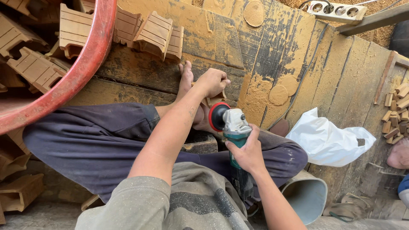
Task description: The person uses an angle grinder with a sanding disc to smooth the surfaces and edges of small, interlocking wooden components, picking them from a red bucket and placing them on a wooden platform.
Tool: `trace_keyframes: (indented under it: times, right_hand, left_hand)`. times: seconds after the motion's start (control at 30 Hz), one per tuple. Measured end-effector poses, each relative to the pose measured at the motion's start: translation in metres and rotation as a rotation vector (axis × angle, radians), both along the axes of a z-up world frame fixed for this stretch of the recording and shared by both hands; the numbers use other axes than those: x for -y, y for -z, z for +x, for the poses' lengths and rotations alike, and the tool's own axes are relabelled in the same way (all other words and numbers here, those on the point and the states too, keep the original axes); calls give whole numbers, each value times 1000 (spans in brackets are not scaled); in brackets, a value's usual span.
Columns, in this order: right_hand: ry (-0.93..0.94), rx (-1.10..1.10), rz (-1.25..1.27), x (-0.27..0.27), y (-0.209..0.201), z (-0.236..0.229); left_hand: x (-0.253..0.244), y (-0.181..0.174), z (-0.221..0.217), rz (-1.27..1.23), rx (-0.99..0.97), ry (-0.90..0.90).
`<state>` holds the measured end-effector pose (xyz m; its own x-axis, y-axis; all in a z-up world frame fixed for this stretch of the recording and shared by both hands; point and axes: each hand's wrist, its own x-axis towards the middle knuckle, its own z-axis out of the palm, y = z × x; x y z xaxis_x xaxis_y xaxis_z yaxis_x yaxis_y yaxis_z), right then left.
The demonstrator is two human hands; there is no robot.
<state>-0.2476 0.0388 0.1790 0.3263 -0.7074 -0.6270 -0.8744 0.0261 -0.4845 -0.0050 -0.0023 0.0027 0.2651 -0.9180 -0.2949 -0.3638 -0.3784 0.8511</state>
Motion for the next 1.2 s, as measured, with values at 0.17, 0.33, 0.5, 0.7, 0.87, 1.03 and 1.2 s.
trace_keyframes:
  times: [0.17,0.33,0.5,0.7,0.87,1.03,1.2]
  right_hand:
    - [-65,-27,19,-5,2,12]
    - [-57,-21,28,-1,11,9]
    - [-42,-8,5,-4,8,2]
    - [-43,-8,15,-5,5,2]
    - [-72,-3,18,-3,12,3]
    - [-65,9,-2,-2,7,3]
    - [-58,1,10,-1,14,0]
  left_hand:
    - [-1,-17,3,37,-18,-24]
    - [-3,-14,0,48,-4,-14]
    - [-4,-20,-4,95,29,10]
    - [-6,-19,-5,152,17,1]
    - [-8,-29,-7,123,30,26]
    - [0,-9,-7,122,41,-5]
    - [-8,-26,-8,98,38,17]
